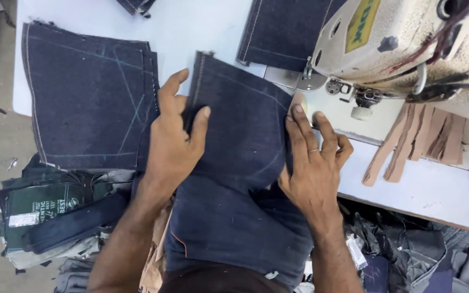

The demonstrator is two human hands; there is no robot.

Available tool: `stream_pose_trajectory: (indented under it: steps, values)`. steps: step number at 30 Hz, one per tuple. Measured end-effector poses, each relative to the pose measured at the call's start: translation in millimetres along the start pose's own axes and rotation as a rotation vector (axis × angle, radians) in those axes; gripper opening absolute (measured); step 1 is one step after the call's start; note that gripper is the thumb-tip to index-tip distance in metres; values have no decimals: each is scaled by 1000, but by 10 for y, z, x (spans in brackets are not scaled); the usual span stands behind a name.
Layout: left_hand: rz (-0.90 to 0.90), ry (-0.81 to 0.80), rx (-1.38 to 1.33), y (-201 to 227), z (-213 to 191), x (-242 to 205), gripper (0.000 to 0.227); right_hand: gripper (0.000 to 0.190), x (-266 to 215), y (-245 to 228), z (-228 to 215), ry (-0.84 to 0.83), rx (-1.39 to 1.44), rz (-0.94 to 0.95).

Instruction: Stitching denim components using an industrial sewing machine in a manufacturing setting.

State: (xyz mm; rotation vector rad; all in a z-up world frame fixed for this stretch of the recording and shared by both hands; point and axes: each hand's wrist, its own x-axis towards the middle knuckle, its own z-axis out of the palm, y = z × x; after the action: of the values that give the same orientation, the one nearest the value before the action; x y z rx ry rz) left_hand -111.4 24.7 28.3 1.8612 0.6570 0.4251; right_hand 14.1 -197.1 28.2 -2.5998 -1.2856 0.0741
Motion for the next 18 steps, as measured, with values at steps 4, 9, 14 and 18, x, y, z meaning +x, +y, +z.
stream_pose_trajectory:
  steps: [4, 9, 14, 18]
  values:
    - [154, 44, 421, 51, -41, 93, 61, 75, -2, 46, 60, -3, 36, -5]
    - [584, -106, 820, -144, 9, 495, 54, 73, -1, 40, 60, 0, 15, 1]
    - [564, -297, 730, 8, -33, 732, 39, 73, -24, 58, 59, -3, 16, 0]
    - [676, -281, 795, 20, -48, 735, 22, 75, -7, 41, 53, 15, 40, -1]
